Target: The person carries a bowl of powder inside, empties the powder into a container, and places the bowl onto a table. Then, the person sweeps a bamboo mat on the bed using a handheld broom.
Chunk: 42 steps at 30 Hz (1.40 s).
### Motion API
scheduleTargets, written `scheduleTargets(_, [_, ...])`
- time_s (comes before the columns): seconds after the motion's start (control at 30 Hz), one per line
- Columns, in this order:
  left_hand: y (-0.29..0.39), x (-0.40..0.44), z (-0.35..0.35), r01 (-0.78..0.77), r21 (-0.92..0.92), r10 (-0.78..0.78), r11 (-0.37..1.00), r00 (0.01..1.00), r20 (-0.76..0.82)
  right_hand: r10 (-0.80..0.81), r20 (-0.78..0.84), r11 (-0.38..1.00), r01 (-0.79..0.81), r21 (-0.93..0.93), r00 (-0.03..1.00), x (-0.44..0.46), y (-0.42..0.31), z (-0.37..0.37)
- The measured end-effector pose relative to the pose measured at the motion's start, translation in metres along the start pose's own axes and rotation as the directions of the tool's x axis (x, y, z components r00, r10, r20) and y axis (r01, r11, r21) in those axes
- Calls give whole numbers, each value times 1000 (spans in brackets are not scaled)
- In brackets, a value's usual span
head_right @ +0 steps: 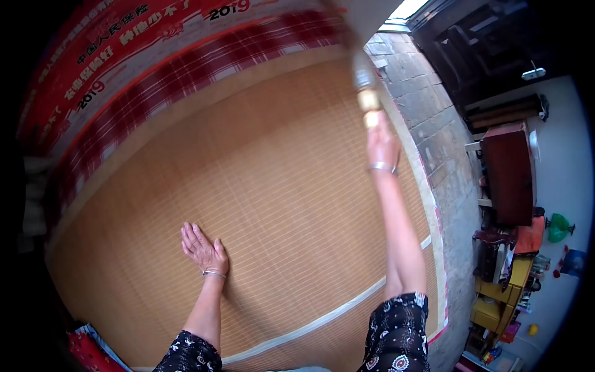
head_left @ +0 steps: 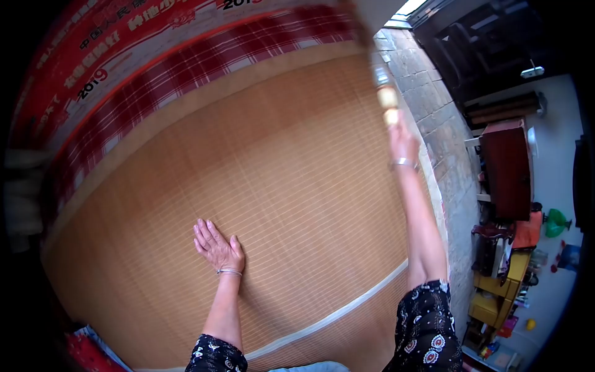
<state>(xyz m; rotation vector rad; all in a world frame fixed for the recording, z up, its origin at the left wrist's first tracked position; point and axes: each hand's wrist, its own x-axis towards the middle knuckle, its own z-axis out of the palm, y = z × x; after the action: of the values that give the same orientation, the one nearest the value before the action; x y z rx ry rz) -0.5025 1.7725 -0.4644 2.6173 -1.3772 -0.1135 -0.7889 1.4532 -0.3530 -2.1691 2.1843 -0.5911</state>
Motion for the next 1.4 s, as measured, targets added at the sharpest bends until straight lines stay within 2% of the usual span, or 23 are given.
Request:
scheduleTargets(0.03, [0, 0, 0, 5, 2, -5, 1000, 1000, 6, -87, 95, 996, 83, 38, 992, -24, -6, -3])
scheduleTargets(0.07, [1, 0, 0, 1, 8, -1, 1000, 1000, -4, -236, 123, 971, 229, 63, 964, -47, -8, -1])
scheduleTargets(0.17, [2, -4, -1, -21, 23, 21, 1000, 999, -23, -383, 280, 917, 399, -2, 880, -77, 1, 5])
scheduleTargets(0.2, [2, -4, 0, -21, 19, 21, 1000, 999, -35, -306, 225, 941, 330, -74, 925, -66, 18, 11])
scheduleTargets(0.27, [3, 1, 3, -20, 11, 21, 1000, 998, -60, 79, 201, 978, -36, -207, 976, -44, 54, 13])
scheduleTargets(0.33, [2, -3, 2, -22, 15, 23, 1000, 998, -54, 108, 26, 986, -104, -133, 994, -37, 90, 10])
scheduleTargets(0.43, [3, -3, 2, -44, 35, 47, 998, 996, -75, 163, 32, 985, -165, 57, 986, -89, 75, -10])
scheduleTargets(0.5, [2, -2, 5, -33, 21, 35, 999, 997, -75, -99, 82, 990, 89, 114, 992, -152, 66, -11])
scheduleTargets(0.57, [0, -4, 6, -33, 31, 35, 999, 997, -62, -368, 184, 928, 350, 123, 911, -213, 56, -16])
scheduleTargets(0.63, [0, -4, 9, -38, 28, 41, 999, 994, -102, -437, 326, 894, 367, 257, 838, -251, 44, -23])
scheduleTargets(0.7, [1, -5, 10, -42, 40, 46, 998, 992, -114, -265, 289, 964, 251, 86, 920, -259, 69, -18])
scheduleTargets(0.77, [0, -6, 11, -44, 57, 50, 997, 992, -112, -82, 177, 994, 92, -54, 981, -253, 110, -12])
scheduleTargets(0.83, [-1, -6, 13, -47, 61, 55, 997, 991, -124, 235, 124, 971, -225, -85, 964, -234, 143, -22])
scheduleTargets(0.87, [-2, -6, 13, -51, 62, 59, 997, 989, -133, 445, 157, 896, -438, -78, 882, -229, 150, -31])
scheduleTargets(0.97, [1, -7, 15, -62, 62, 71, 996, 983, -172, 335, -32, 942, -335, 24, 942, -262, 157, -51])
scheduleTargets(1.07, [0, -8, 16, -63, 74, 77, 995, 977, -198, 270, 78, 961, -274, 43, 960, -338, 132, -72])
scheduleTargets(1.13, [-2, -8, 19, -82, 70, 95, 994, 973, -210, 64, 182, 997, -69, 20, 981, -384, 125, -75])
scheduleTargets(1.23, [-4, -10, 23, -92, 81, 109, 992, 966, -235, -4, 223, 971, 57, -233, 975, -420, 121, -60])
scheduleTargets(1.4, [-12, -12, 32, -122, 117, 152, 986, 942, -298, 33, 60, 958, -15, -286, 998, -439, 113, -30])
